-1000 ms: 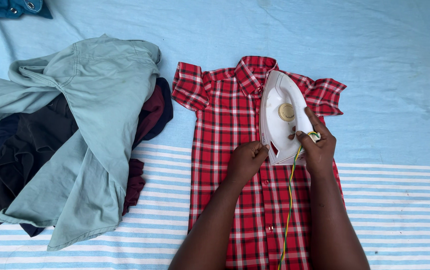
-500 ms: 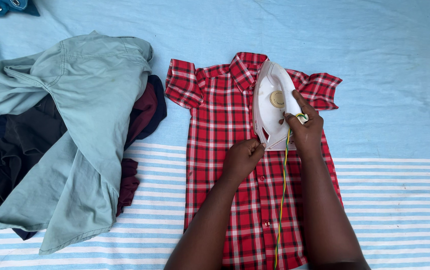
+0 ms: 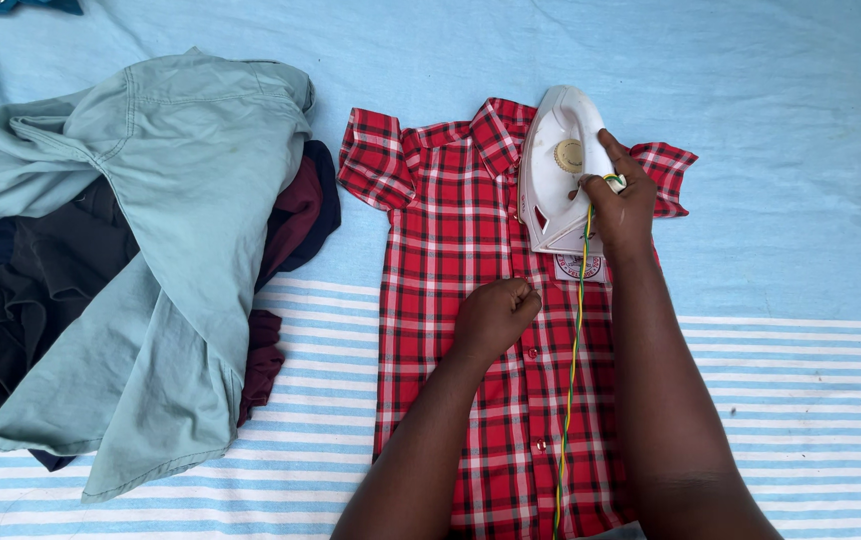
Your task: The person irons a red plaid short-sleeved shirt laid flat on a striped cloth. They smooth the fabric with their hands, then use a white electric iron to press the front, sides, and collar areas of the shirt.
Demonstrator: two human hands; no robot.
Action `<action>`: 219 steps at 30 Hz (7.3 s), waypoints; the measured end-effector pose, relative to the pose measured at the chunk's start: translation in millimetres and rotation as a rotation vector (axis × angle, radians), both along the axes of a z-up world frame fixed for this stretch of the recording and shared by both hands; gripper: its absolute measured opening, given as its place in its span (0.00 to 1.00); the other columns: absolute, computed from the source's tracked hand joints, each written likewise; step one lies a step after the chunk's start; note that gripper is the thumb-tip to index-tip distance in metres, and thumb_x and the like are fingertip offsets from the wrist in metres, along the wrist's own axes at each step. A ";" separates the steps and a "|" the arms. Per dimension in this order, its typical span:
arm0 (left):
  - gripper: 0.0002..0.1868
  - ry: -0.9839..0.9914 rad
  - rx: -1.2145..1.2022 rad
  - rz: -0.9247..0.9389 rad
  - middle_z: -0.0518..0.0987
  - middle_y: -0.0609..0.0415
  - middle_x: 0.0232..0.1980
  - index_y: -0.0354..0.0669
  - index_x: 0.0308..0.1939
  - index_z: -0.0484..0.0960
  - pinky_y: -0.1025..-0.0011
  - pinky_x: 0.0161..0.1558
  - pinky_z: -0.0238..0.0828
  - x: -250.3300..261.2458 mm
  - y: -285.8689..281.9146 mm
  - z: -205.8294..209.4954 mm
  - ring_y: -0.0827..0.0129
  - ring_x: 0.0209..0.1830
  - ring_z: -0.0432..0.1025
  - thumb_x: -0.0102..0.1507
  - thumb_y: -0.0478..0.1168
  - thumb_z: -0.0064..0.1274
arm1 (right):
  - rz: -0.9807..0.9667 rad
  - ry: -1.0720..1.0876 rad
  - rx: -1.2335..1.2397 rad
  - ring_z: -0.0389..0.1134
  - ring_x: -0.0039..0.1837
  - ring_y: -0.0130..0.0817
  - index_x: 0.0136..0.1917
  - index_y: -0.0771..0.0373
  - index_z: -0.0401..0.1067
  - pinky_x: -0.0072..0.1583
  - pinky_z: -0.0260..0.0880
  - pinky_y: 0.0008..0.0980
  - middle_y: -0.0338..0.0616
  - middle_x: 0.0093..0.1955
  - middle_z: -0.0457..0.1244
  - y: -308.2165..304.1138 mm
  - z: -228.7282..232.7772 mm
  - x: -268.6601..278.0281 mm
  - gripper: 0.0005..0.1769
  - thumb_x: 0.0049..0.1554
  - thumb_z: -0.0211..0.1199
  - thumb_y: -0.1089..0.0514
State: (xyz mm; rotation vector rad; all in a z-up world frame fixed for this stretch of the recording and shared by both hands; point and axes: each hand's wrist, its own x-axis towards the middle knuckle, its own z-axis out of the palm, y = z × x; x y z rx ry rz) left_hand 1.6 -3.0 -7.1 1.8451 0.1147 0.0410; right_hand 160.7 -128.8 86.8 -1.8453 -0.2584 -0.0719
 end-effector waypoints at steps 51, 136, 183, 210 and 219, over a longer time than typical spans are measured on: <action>0.26 -0.373 -0.320 0.571 0.70 0.56 0.19 0.40 0.21 0.69 0.71 0.25 0.62 -7.3 13.1 15.2 0.75 0.19 0.65 0.74 0.44 0.47 | 0.197 -0.077 -0.221 0.74 0.55 0.36 0.75 0.69 0.68 0.58 0.74 0.33 0.55 0.62 0.69 -89.8 20.0 -123.1 0.33 0.56 0.62 0.70; 0.24 -0.296 -0.153 0.513 0.65 0.57 0.21 0.41 0.22 0.68 0.67 0.21 0.53 -2.2 10.2 5.1 0.73 0.17 0.57 0.72 0.45 0.50 | 0.226 -0.250 0.307 0.74 0.48 0.44 0.82 0.76 0.60 0.57 0.80 0.41 0.63 0.50 0.69 8.4 89.4 -36.1 0.35 0.62 0.53 0.69; 0.23 -0.144 -0.150 0.471 0.85 0.56 0.31 0.41 0.24 0.75 0.67 0.25 0.64 2.2 11.7 9.7 0.69 0.22 0.72 0.71 0.48 0.51 | -0.031 -0.027 -0.131 0.71 0.64 0.38 0.74 0.65 0.69 0.61 0.75 0.34 0.57 0.73 0.64 -43.9 6.1 -104.5 0.31 0.57 0.54 0.68; 0.23 -0.202 -0.134 0.438 0.83 0.59 0.29 0.42 0.22 0.71 0.71 0.21 0.57 2.8 8.5 8.0 0.77 0.17 0.64 0.71 0.46 0.52 | -0.200 0.010 -0.194 0.74 0.51 0.33 0.75 0.60 0.66 0.49 0.76 0.32 0.57 0.66 0.67 -48.7 18.8 -140.6 0.33 0.56 0.53 0.67; 0.23 -0.225 -0.111 0.432 0.82 0.59 0.28 0.43 0.22 0.71 0.73 0.20 0.57 4.4 8.3 4.3 0.80 0.18 0.66 0.71 0.45 0.52 | -0.132 0.090 -0.194 0.75 0.49 0.35 0.74 0.63 0.67 0.52 0.78 0.32 0.58 0.65 0.67 -68.6 26.5 -174.2 0.32 0.56 0.54 0.68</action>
